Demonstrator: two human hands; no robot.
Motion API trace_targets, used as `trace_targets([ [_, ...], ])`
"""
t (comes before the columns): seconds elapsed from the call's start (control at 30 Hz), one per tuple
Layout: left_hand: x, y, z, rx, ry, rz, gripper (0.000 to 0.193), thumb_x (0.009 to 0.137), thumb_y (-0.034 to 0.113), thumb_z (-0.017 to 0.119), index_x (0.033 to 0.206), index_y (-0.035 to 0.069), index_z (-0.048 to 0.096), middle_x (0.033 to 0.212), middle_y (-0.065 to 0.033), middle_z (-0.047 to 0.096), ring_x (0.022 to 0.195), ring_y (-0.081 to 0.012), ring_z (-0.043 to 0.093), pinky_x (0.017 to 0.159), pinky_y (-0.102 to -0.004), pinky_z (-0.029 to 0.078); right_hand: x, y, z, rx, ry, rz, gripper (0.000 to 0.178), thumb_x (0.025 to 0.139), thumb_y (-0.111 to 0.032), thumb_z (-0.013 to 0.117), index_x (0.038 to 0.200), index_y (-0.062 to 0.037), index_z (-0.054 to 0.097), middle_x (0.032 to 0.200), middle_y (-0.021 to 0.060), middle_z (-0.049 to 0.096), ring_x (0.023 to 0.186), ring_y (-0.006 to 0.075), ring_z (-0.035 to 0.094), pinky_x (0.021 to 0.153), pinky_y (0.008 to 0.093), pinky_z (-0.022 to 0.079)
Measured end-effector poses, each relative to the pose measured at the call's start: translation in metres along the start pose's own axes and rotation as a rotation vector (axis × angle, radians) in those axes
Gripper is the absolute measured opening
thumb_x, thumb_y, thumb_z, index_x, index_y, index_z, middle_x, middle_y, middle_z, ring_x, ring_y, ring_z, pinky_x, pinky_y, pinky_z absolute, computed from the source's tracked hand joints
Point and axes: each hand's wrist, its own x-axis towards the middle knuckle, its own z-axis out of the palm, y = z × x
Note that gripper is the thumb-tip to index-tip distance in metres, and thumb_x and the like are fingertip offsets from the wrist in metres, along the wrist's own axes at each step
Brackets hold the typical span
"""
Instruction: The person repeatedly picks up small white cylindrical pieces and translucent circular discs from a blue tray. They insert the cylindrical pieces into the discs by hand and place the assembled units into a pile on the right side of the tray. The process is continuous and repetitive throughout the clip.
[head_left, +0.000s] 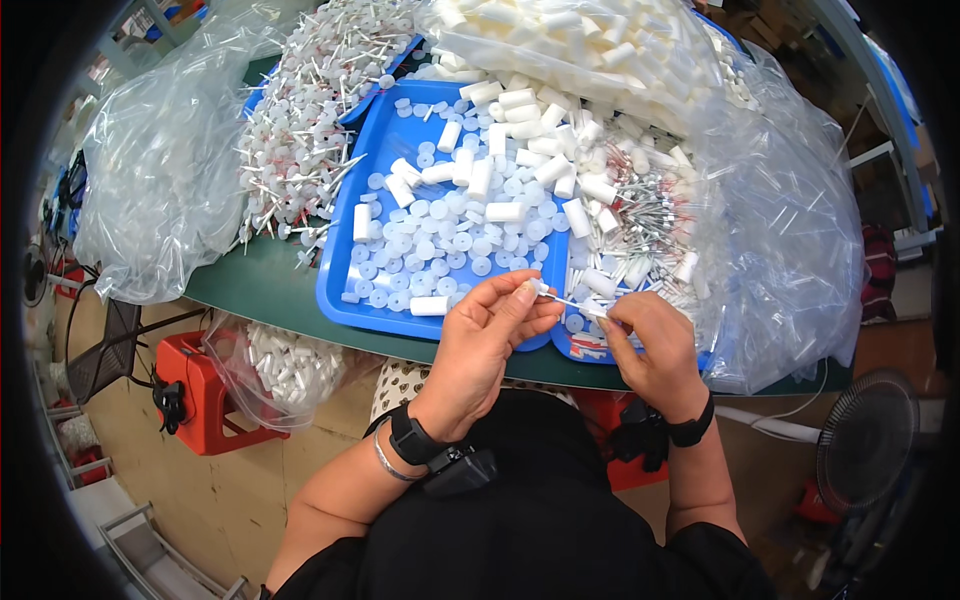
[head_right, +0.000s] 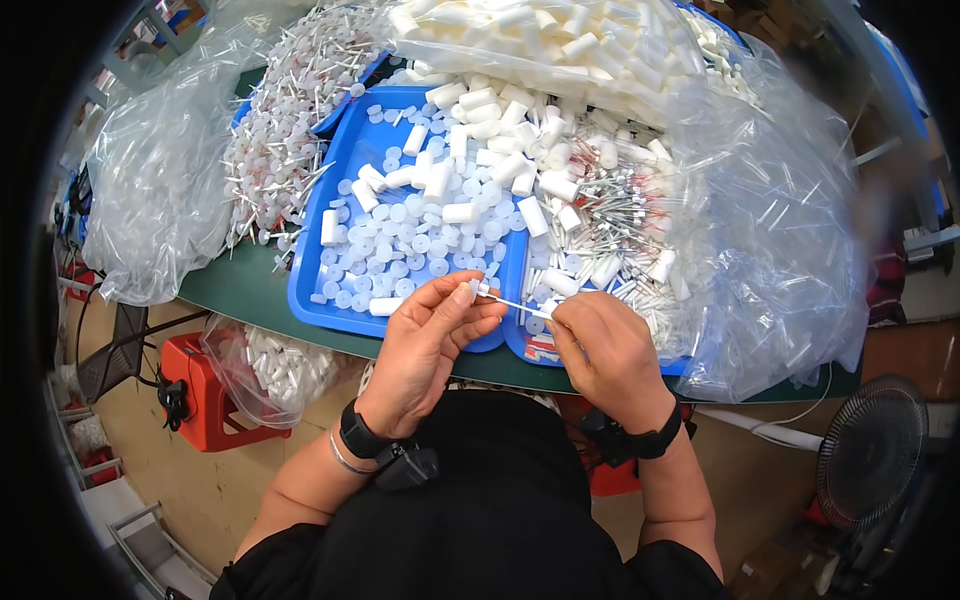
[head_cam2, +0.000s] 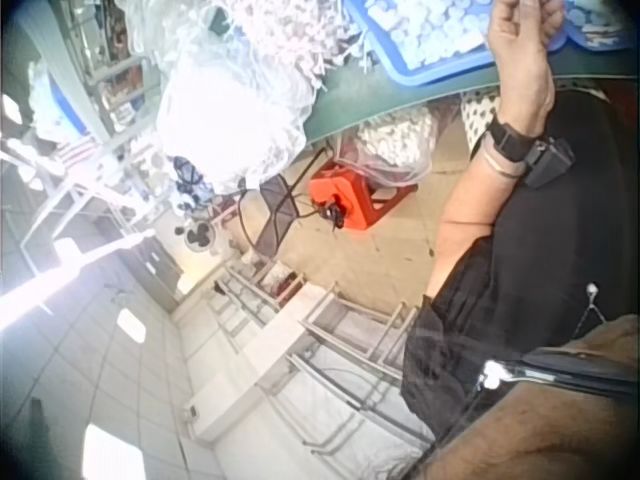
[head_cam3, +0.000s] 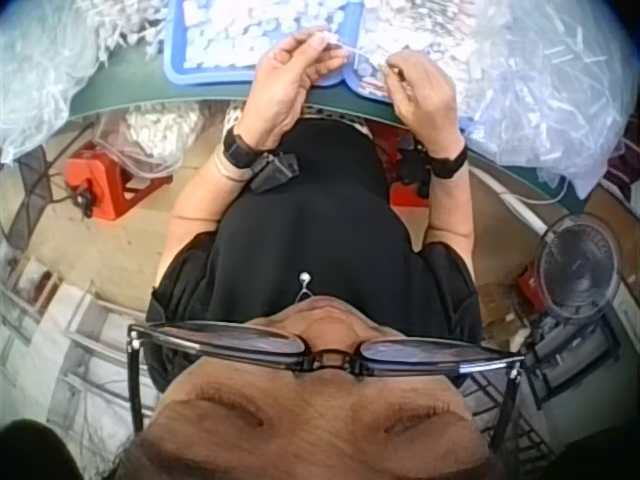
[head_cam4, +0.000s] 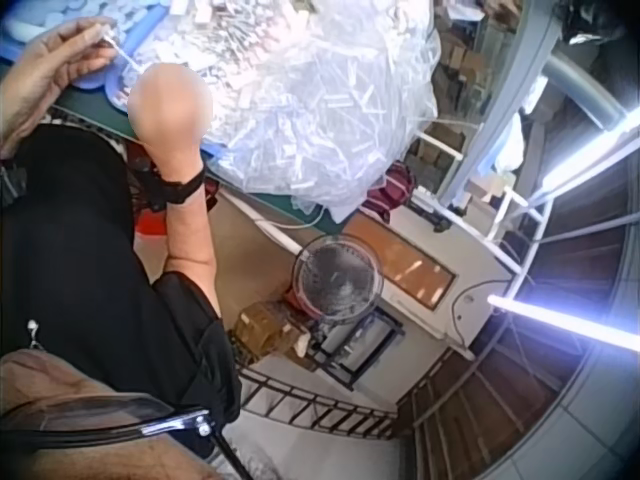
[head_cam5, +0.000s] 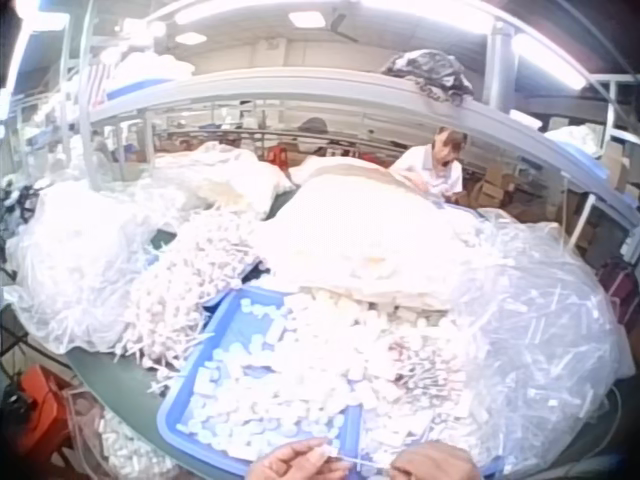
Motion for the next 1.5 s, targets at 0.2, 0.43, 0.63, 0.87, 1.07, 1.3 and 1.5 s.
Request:
trace_targets([
  [0.2, -0.003, -0.005, 0.004, -0.035, -0.060, -0.123, 0.032, 0.096, 0.015, 0.056, 0.122, -0.003, 0.053, 0.105, -0.0114, 0.064, 0.098, -0.0182, 0.064, 0.084, -0.0283, 0.053, -0.004, -0.008, 0.016, 0.424, -0.055, 0.414, 0.011, 0.093, -0.010, 0.058, 0.088, 0.0002, 0.057, 0.073, 0.0077, 0.060, 0.060, 0.0148, 0.058, 0.054, 0.0271, 0.044],
  [0.43, -0.006, 0.004, 0.000, 0.123, -0.076, -0.132, 0.032, 0.095, 0.016, 0.058, 0.122, -0.001, 0.056, 0.100, -0.0059, 0.064, 0.090, -0.0117, 0.062, 0.078, -0.0242, 0.051, 0.003, -0.014, 0.017, 0.760, -0.280, 0.816, 0.026, 0.101, -0.021, 0.044, 0.095, 0.0012, 0.057, 0.078, 0.0034, 0.060, 0.062, 0.0050, 0.053, 0.055, 0.0189, 0.041],
  [0.63, 0.034, 0.070, -0.033, -0.122, 0.029, 0.169, 0.023, 0.095, 0.019, 0.058, 0.108, 0.000, 0.060, 0.093, -0.0042, 0.063, 0.080, -0.0098, 0.060, 0.071, -0.0207, 0.048, 0.007, -0.016, 0.009, 0.356, -0.007, 0.519, 0.022, 0.095, -0.015, 0.056, 0.106, 0.0030, 0.060, 0.083, 0.0091, 0.066, 0.068, 0.0135, 0.061, 0.063, 0.0267, 0.049],
  [0.87, 0.045, 0.128, -0.047, 0.248, 0.124, 0.387, 0.042, 0.095, 0.022, 0.057, 0.128, -0.002, 0.048, 0.115, -0.0126, 0.062, 0.099, -0.0163, 0.062, 0.085, -0.0265, 0.049, -0.008, 0.017, -0.037, -0.204, -0.065, 0.264, 0.009, 0.079, -0.003, 0.066, 0.088, -0.0012, 0.065, 0.084, 0.0108, 0.065, 0.077, 0.0299, 0.060, 0.069, 0.0375, 0.047],
  [1.07, 0.027, 0.057, -0.041, 1.285, -0.218, 0.431, 0.025, 0.083, 0.005, 0.066, 0.108, 0.002, 0.064, 0.103, -0.0079, 0.065, 0.095, -0.0220, 0.060, 0.082, -0.0314, 0.047, -0.012, 0.020, -0.033, -0.370, -0.251, 0.086, 0.010, 0.071, 0.001, 0.064, 0.080, -0.0035, 0.062, 0.085, 0.0076, 0.060, 0.087, 0.0266, 0.056, 0.077, 0.0377, 0.044],
  [1.3, 0.029, 0.044, -0.031, 1.683, -0.289, 0.682, 0.025, 0.076, 0.000, 0.066, 0.101, 0.002, 0.065, 0.097, -0.0106, 0.060, 0.090, -0.0310, 0.053, 0.081, -0.0369, 0.046, -0.014, 0.034, -0.032, -0.526, -0.342, -0.004, 0.006, 0.066, 0.000, 0.057, 0.070, -0.0038, 0.058, 0.078, 0.0067, 0.056, 0.082, 0.0252, 0.053, 0.075, 0.0353, 0.043],
  [1.5, 0.038, 0.042, -0.026, 1.798, -0.281, 0.644, 0.021, 0.077, 0.005, 0.066, 0.098, 0.003, 0.064, 0.094, -0.0098, 0.058, 0.090, -0.0309, 0.056, 0.077, -0.0382, 0.048, -0.008, 0.042, -0.032, -0.605, -0.417, -0.074, 0.004, 0.066, -0.002, 0.060, 0.069, -0.0043, 0.059, 0.074, 0.0066, 0.055, 0.080, 0.0236, 0.053, 0.075, 0.0338, 0.042],
])
